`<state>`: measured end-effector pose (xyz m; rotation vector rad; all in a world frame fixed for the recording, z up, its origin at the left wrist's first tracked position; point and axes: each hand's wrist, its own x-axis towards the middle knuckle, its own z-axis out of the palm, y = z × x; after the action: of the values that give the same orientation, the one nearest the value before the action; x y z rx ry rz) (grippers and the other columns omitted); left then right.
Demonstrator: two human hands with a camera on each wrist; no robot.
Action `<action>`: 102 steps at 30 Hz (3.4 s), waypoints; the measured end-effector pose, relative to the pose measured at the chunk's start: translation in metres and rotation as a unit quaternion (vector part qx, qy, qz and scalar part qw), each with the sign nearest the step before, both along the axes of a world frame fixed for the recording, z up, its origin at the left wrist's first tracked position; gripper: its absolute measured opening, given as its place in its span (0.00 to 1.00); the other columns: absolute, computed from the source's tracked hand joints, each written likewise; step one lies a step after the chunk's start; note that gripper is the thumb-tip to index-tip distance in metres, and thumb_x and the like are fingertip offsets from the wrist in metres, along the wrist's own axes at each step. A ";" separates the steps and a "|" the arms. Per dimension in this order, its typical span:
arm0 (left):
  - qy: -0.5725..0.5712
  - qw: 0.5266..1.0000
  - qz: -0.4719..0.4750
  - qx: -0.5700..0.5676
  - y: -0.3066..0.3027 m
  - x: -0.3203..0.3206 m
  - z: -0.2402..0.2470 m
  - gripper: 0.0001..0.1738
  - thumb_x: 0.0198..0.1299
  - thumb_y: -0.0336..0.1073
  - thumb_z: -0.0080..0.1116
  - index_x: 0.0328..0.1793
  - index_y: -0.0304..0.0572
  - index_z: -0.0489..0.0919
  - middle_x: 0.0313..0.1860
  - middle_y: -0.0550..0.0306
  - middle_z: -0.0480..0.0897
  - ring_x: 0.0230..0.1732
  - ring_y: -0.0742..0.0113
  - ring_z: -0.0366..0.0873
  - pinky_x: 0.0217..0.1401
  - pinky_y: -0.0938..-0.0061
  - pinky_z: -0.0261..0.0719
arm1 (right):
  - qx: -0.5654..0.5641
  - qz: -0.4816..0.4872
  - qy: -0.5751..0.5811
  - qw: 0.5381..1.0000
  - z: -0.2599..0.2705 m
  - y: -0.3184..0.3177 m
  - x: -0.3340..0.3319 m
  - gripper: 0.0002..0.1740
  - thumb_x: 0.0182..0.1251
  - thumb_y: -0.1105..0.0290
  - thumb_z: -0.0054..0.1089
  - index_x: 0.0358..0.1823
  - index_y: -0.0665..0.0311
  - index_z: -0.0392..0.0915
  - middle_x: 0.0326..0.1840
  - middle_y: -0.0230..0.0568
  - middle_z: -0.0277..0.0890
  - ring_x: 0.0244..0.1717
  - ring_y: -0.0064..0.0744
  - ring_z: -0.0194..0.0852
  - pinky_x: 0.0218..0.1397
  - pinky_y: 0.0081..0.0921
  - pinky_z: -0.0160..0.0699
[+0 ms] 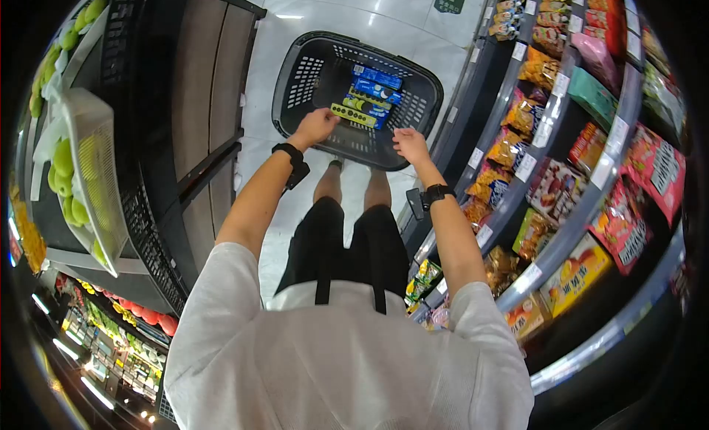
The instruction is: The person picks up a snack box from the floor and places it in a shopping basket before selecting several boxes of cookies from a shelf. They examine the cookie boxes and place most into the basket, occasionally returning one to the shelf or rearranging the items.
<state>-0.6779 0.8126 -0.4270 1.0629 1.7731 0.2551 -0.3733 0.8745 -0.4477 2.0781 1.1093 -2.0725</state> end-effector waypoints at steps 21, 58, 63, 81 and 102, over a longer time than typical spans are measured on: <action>0.011 0.998 0.017 -0.057 0.081 0.026 -0.236 0.34 0.63 0.62 0.65 0.51 0.33 0.85 0.40 0.42 0.88 0.46 0.47 0.88 0.51 0.61 0.83 | 0.102 0.075 -0.099 0.987 -0.232 0.047 -0.006 0.32 0.79 0.42 0.49 0.59 0.67 0.79 0.58 0.53 0.83 0.60 0.53 0.80 0.63 0.42 0.75; -0.016 0.997 0.068 -0.040 0.073 0.064 -0.405 0.56 0.51 0.71 0.72 0.67 0.22 0.75 0.61 0.32 0.81 0.56 0.45 0.81 0.66 0.60 0.76 | 0.092 0.162 -0.158 0.970 -0.280 -0.019 -0.024 0.32 0.69 0.51 0.65 0.65 0.68 0.74 0.64 0.62 0.76 0.65 0.59 0.75 0.68 0.44 0.73; -0.066 0.966 0.237 -0.084 0.080 0.071 -0.387 0.53 0.51 0.65 0.77 0.62 0.19 0.72 0.54 0.38 0.83 0.54 0.51 0.84 0.56 0.67 0.81 | 0.082 0.141 -0.128 0.978 -0.292 -0.023 -0.022 0.33 0.70 0.49 0.65 0.65 0.67 0.74 0.62 0.63 0.76 0.63 0.62 0.75 0.65 0.47 0.75; -0.250 0.909 0.332 -0.015 0.072 0.067 -0.259 0.40 0.58 0.35 0.78 0.70 0.22 0.68 0.48 0.50 0.85 0.44 0.68 0.87 0.43 0.77 0.88 | 0.147 -0.029 -0.070 0.986 -0.234 0.007 -0.001 0.49 0.71 0.52 0.66 0.80 0.73 0.49 0.71 0.70 0.69 0.61 0.50 0.82 0.64 0.38 0.78; -0.356 0.914 0.142 0.133 0.073 0.099 0.116 0.20 0.71 0.34 0.64 0.57 0.33 0.66 0.50 0.47 0.82 0.51 0.69 0.83 0.55 0.73 0.86 | 0.259 -0.278 0.062 0.923 0.153 -0.011 0.094 0.15 0.76 0.62 0.65 0.42 0.66 0.72 0.48 0.42 0.81 0.48 0.31 0.85 0.52 0.28 0.87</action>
<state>-0.5793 0.8859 -0.3115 0.7438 1.2270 0.9609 -0.2790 0.8634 -0.2949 2.8238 1.3210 -2.3603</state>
